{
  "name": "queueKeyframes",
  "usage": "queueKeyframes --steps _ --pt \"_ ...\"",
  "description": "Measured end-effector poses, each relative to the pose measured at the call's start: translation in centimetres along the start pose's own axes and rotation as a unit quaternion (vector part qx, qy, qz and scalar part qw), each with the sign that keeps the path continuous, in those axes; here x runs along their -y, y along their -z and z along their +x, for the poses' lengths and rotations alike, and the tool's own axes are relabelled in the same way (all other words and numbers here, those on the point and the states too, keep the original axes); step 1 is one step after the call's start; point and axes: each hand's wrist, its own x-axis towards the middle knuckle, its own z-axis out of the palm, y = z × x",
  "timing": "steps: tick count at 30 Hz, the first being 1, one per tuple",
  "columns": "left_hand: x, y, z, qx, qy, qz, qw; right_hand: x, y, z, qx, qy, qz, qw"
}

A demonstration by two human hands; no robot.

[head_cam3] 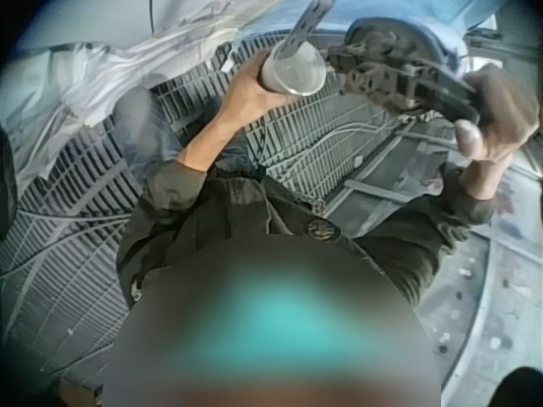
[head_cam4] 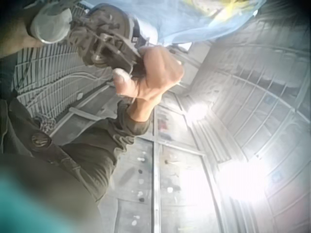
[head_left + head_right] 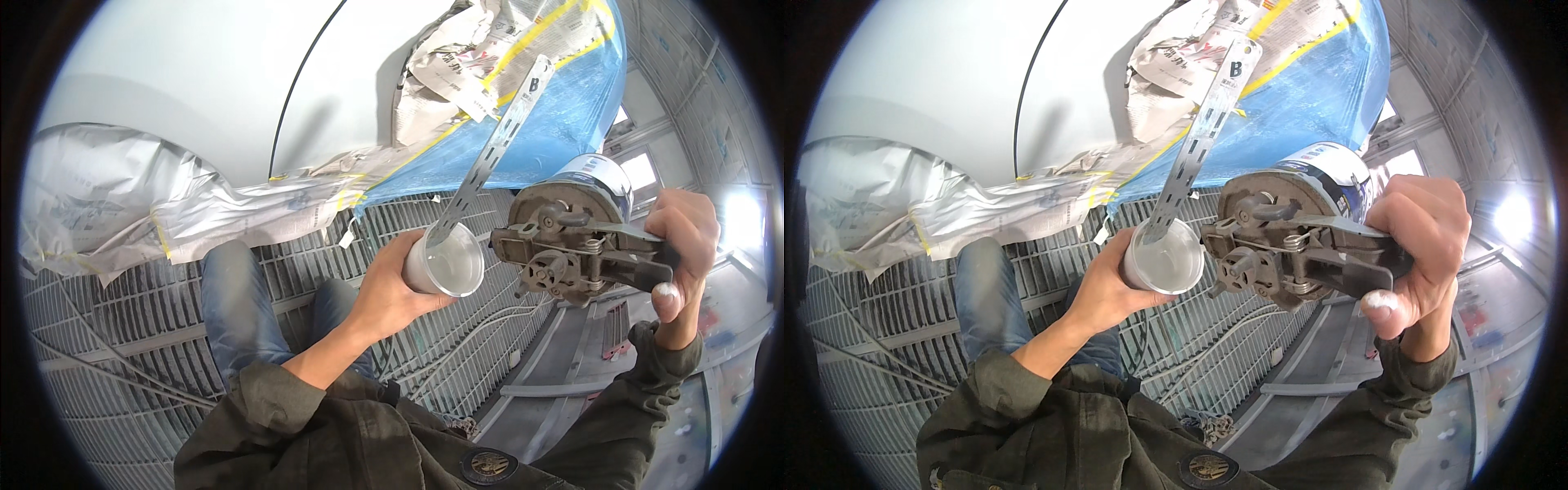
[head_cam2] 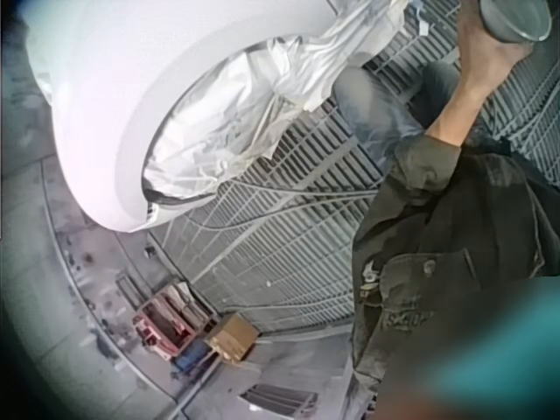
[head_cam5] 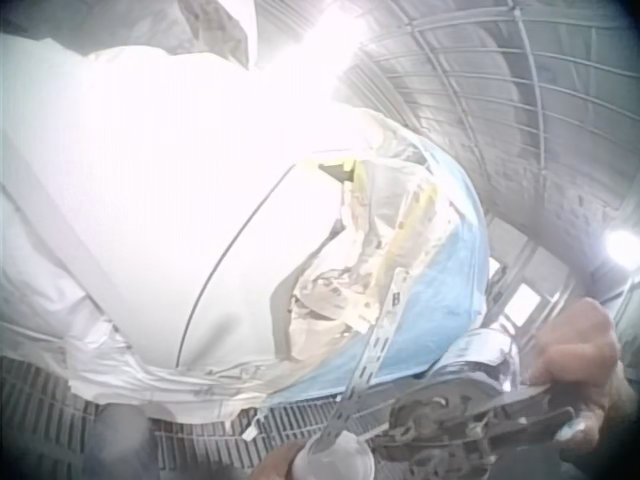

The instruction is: The person pours paint from a can into a small cup, stirs it with a metal strip, and then pours the paint into a spray gun. They repeat this process multiple times while sitting on the floor next to a car bumper.

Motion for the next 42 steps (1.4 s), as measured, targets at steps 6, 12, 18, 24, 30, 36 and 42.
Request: queueKeyframes --steps 6,12,18,24,30,36,42 --pt "-0.1 0.1 -0.2 0.003 0.016 0.011 1.0 1.0 -0.3 0.4 -0.004 0.048 -0.045 0.998" --pt "-0.3 0.2 -0.4 0.002 0.032 0.012 0.999 1.4 -0.3 0.4 -0.009 0.071 -0.038 0.997" --pt "0.2 0.0 -0.5 -0.025 0.021 0.01 0.999 1.5 -0.2 0.4 -0.009 0.09 -0.049 0.995" --pt "0.0 0.0 -0.6 -0.01 0.034 0.002 0.999 1.4 -0.4 -0.1 -0.025 0.086 -0.038 0.995" --pt "0.4 -0.2 -0.8 -0.013 0.043 0.0 0.999 1.3 -0.3 -0.4 -0.032 0.086 -0.043 0.995" --pt "1.6 -0.4 -0.7 -0.013 0.029 -0.014 0.999 1.0 -0.6 -0.7 -0.038 0.077 -0.04 0.996" --pt "2.0 -0.1 -0.8 0.004 0.052 -0.005 0.999 0.4 -1.4 -1.4 -0.047 0.071 -0.037 0.996"
